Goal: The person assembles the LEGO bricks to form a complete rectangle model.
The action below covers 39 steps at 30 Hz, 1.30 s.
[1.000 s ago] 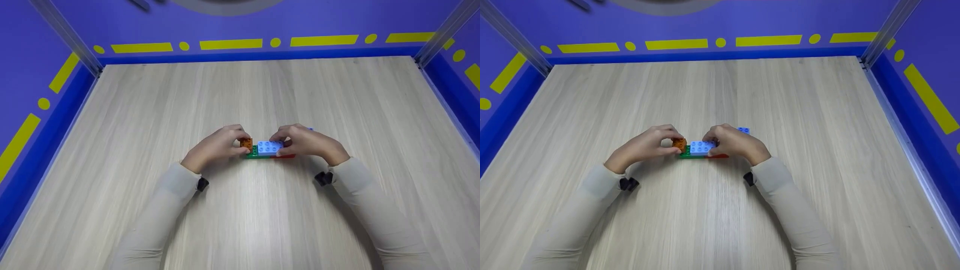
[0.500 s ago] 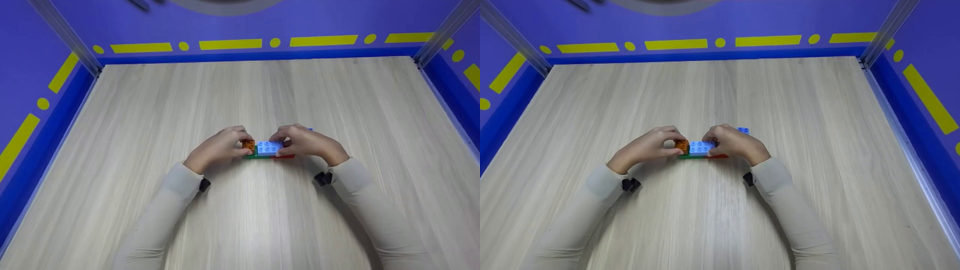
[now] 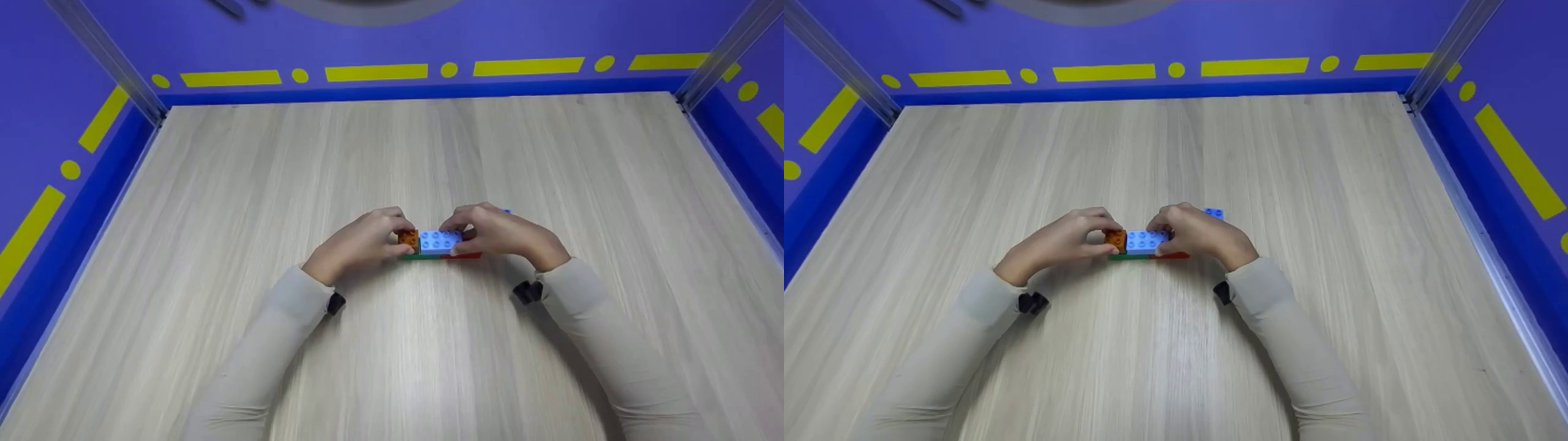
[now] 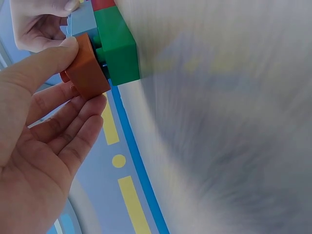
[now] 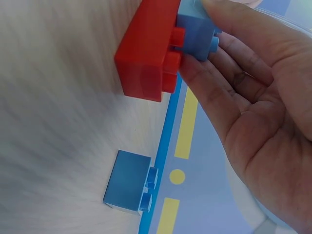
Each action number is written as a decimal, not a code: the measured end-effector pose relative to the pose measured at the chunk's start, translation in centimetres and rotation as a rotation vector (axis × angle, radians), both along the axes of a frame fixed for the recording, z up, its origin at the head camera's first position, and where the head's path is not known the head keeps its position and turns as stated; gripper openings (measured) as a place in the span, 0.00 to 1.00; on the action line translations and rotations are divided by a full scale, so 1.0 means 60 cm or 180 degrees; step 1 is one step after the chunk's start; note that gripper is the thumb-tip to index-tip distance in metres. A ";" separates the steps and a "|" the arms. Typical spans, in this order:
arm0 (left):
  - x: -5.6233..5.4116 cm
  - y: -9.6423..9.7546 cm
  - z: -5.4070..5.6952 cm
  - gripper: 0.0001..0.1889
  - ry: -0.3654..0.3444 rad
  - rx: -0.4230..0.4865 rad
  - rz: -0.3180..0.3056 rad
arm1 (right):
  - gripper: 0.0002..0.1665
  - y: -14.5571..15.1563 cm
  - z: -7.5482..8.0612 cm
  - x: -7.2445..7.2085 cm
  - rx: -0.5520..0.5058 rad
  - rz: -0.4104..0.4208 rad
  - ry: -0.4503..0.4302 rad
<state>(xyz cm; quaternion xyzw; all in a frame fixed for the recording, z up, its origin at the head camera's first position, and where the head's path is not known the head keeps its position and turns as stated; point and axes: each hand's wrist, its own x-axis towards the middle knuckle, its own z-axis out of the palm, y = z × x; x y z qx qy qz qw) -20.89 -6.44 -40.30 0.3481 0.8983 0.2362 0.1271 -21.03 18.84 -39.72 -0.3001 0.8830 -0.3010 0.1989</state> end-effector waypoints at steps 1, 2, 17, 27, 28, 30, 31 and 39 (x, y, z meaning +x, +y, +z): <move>0.000 0.000 0.000 0.18 0.0000 0.0001 0.0000 | 0.20 0.000 0.000 0.000 0.0002 -0.0003 -0.0001; 0.000 0.001 0.000 0.18 -0.0004 0.0016 -0.0002 | 0.20 0.000 0.000 0.000 0.0008 -0.0014 -0.0009; -0.001 0.004 -0.004 0.16 0.0043 0.0077 -0.0048 | 0.20 0.001 -0.001 0.001 0.0006 -0.0027 0.0022; 0.000 0.006 -0.004 0.17 -0.0069 0.0098 0.0025 | 0.21 -0.001 0.000 0.000 0.0054 -0.0065 0.0018; -0.001 0.007 -0.004 0.17 -0.0069 0.0095 0.0021 | 0.21 -0.001 0.000 0.000 0.0051 -0.0061 0.0022; 0.000 0.007 -0.003 0.18 -0.0069 0.0080 0.0018 | 0.20 -0.001 0.000 0.000 0.0051 -0.0055 0.0027; -0.001 0.007 -0.003 0.18 -0.0057 0.0075 0.0007 | 0.20 -0.001 0.000 0.000 0.0051 -0.0056 0.0029; -0.001 0.008 -0.002 0.18 0.0034 0.0066 -0.0064 | 0.21 0.002 0.000 0.001 0.0016 -0.0042 0.0022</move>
